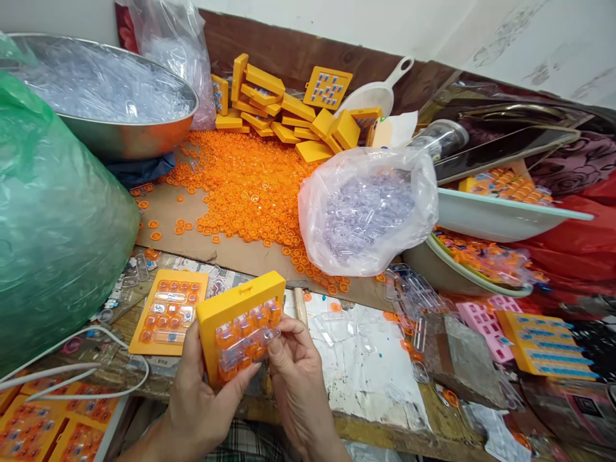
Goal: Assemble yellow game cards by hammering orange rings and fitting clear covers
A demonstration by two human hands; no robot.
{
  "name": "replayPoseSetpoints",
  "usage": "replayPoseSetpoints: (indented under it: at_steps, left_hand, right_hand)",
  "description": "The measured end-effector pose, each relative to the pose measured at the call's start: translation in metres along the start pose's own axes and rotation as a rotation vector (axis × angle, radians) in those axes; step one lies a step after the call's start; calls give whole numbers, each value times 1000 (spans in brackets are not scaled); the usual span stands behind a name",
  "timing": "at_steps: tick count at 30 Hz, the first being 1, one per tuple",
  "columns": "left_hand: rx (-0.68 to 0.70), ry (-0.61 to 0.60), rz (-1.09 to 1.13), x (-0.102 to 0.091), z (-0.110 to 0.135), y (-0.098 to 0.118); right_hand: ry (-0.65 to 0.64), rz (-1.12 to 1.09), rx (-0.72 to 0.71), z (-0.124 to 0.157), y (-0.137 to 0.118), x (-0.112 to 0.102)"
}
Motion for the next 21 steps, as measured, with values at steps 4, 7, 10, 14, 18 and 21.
replayPoseSetpoints:
  at_steps: [4,7,10,14,18,21]
  left_hand:
    - [28,-10,-28,2,1,-7]
    - [34,-23,-25,3,-2,-6]
    - [-48,-134,-16,8,-10,-2]
    - [-118,-234,-1,13,-17,4]
    - [-61,-125,-61,9,-13,-1]
    - [70,-54,-98,7,-6,0]
  right_hand:
    - [18,-17,2,0,1,-1]
    - [19,-17,14,-2,4,-3]
    - [5,7,45,-5,4,-4]
    - [7,21,74,-6,5,-6]
    - [27,-10,79,-6,9,-6]
    - [20,-33,97,-6,11,-6]
Point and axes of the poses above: each hand's wrist, its own z-axis away from the middle knuckle, its own x-axis out of the palm, y = z × x, the point moved 7 cm from there along -z, towards the middle knuckle, and after that the axes turned 3 degrees about y, right-handed, at the moved point
